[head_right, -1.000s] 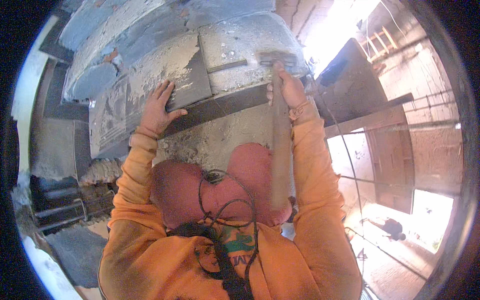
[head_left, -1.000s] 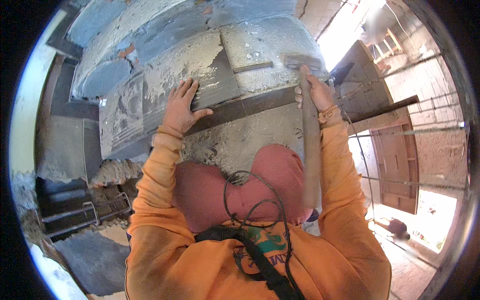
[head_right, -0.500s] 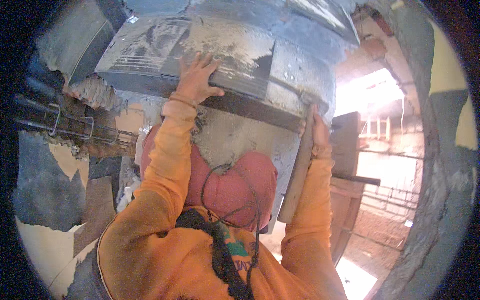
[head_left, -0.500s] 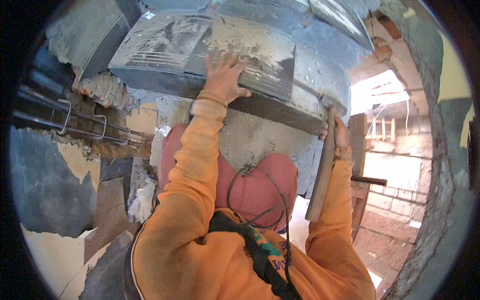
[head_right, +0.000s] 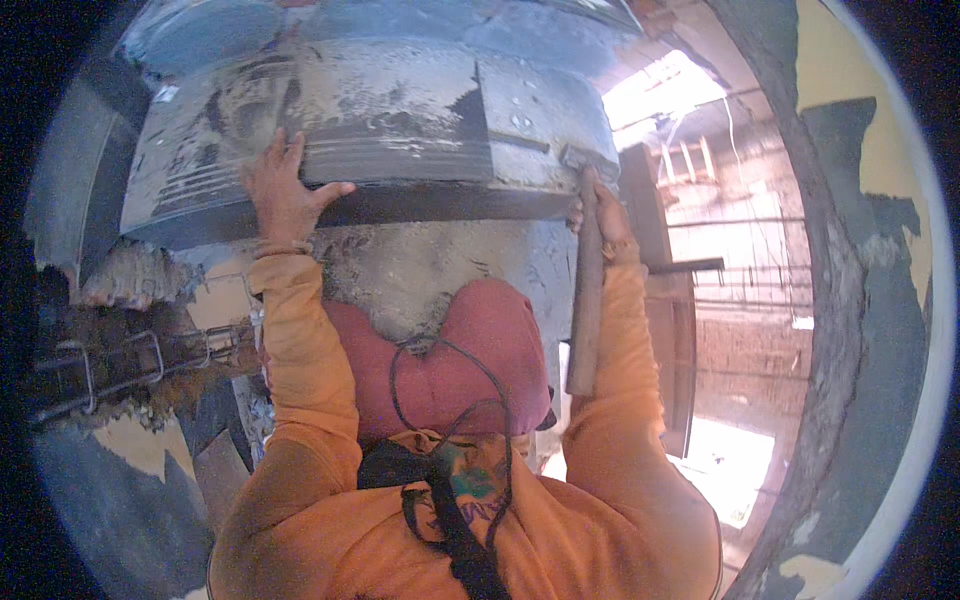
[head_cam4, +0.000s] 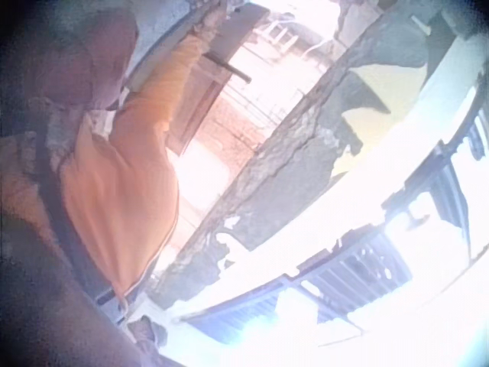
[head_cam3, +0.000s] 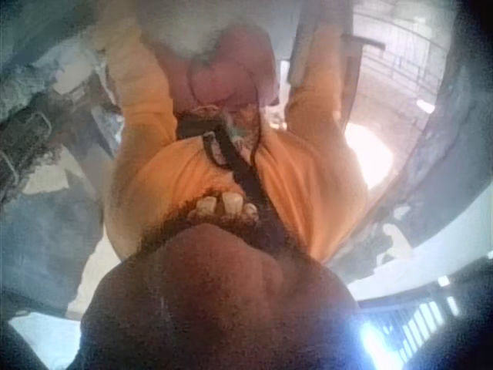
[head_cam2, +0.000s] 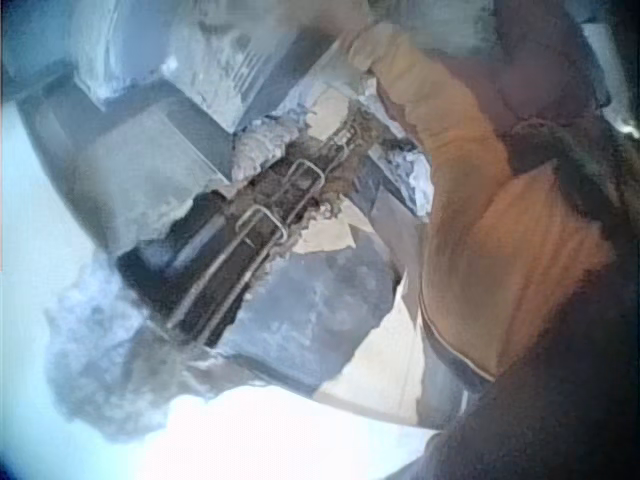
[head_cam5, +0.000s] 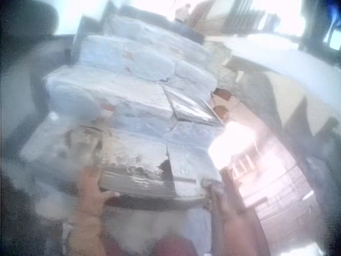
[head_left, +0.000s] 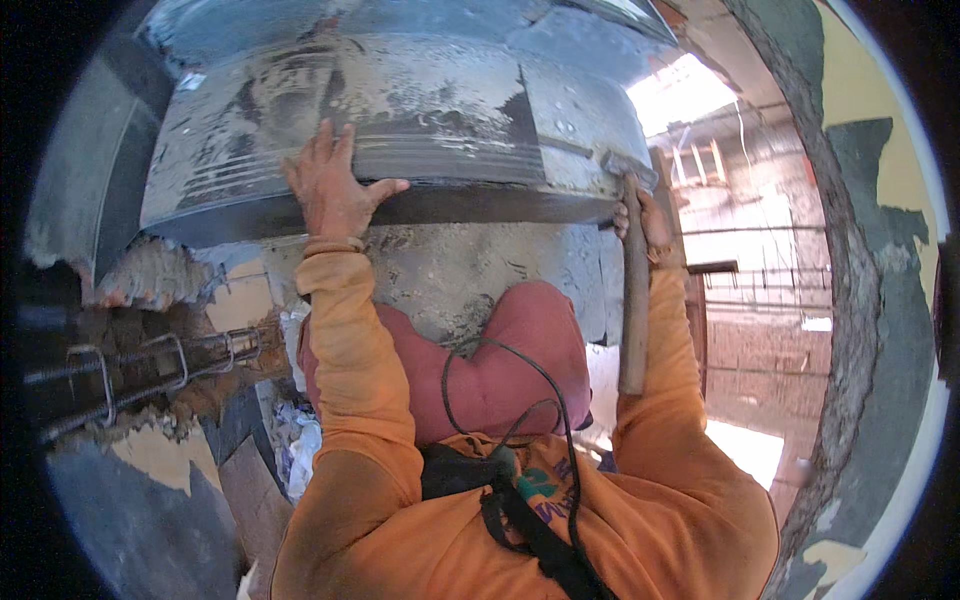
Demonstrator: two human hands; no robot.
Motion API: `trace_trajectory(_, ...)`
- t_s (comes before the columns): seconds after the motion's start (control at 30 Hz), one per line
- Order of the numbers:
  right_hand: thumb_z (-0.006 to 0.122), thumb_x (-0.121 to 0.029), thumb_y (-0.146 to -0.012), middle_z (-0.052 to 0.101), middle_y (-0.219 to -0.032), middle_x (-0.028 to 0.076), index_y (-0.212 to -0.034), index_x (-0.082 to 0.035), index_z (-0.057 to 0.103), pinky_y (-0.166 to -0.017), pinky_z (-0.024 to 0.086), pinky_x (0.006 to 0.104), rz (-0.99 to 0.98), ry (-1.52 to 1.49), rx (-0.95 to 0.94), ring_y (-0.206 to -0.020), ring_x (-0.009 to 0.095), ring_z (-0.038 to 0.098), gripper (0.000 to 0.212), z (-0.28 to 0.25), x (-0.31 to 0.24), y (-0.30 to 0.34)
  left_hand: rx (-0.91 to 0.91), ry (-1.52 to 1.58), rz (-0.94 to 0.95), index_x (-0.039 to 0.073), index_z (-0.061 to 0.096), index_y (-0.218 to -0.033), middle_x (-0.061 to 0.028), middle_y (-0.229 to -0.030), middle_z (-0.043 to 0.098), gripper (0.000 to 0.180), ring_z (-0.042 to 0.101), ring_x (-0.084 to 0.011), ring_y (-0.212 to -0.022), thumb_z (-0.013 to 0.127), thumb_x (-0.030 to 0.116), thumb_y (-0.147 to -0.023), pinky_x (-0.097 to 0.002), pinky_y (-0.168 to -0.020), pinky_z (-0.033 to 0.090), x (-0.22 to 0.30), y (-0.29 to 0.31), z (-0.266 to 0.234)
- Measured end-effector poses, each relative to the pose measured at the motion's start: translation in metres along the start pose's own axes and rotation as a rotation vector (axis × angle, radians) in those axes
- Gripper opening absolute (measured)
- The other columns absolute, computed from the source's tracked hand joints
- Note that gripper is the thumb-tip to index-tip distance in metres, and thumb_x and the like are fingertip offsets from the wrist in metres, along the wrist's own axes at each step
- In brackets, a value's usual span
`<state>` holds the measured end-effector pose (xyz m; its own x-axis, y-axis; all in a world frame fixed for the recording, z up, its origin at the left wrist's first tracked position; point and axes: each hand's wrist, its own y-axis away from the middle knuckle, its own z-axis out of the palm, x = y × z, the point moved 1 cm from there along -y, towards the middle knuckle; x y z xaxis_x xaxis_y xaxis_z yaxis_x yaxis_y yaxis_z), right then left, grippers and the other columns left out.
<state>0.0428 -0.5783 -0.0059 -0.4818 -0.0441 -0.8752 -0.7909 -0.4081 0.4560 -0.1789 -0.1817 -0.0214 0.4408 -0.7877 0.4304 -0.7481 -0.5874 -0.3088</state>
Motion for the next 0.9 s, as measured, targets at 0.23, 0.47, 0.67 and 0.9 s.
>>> trace_trajectory(0.23,0.038,-0.038,-0.096,0.05,-0.064,0.005,-0.097,-0.007,0.05,-0.045,0.048,0.032,0.023,0.056,0.123,-0.051,0.018,0.052,0.033,-0.006,-0.003,0.005,0.025,0.026,0.043,0.007,0.048,-0.134,-0.0153,-0.144,0.036,0.103,0.029,-0.0333,-0.134,0.077,0.062,-0.052,-0.0538,-0.112,0.011,-0.007,0.0,0.009)
trace_trajectory(0.47,0.034,-0.038,-0.096,0.051,-0.067,0.004,-0.096,-0.008,0.049,-0.043,0.045,0.0282,0.028,0.221,0.172,-0.049,0.015,0.048,0.034,0.037,0.0,0.009,0.05,-0.004,0.111,0.003,0.049,-0.132,-0.0192,-0.142,0.038,0.102,0.034,-0.0365,-0.13,0.078,0.061,-0.053,-0.051,-0.109,0.017,-0.015,-0.001,0.013)
trace_trajectory(0.67,0.04,-0.04,-0.095,0.054,-0.068,0.006,-0.098,-0.005,0.054,-0.047,0.049,0.0307,-0.158,0.297,0.21,-0.051,0.017,0.053,0.038,-0.032,0.029,-0.018,0.056,-0.024,0.199,0.002,0.052,-0.129,-0.0187,-0.139,0.042,0.095,0.035,-0.0376,-0.129,0.077,0.059,-0.057,-0.0492,-0.108,0.021,-0.007,0.002,0.018)
trace_trajectory(0.9,0.041,-0.049,-0.094,0.057,-0.07,0.008,-0.098,-0.005,0.056,-0.046,0.049,0.0351,-0.039,0.149,0.061,-0.053,0.02,0.056,0.047,-0.001,0.002,-0.003,0.115,-0.108,0.179,0.002,0.054,-0.127,-0.018,-0.137,0.045,0.092,0.039,-0.0376,-0.126,0.078,0.056,-0.057,-0.0466,-0.106,0.027,-0.007,-0.003,0.013)
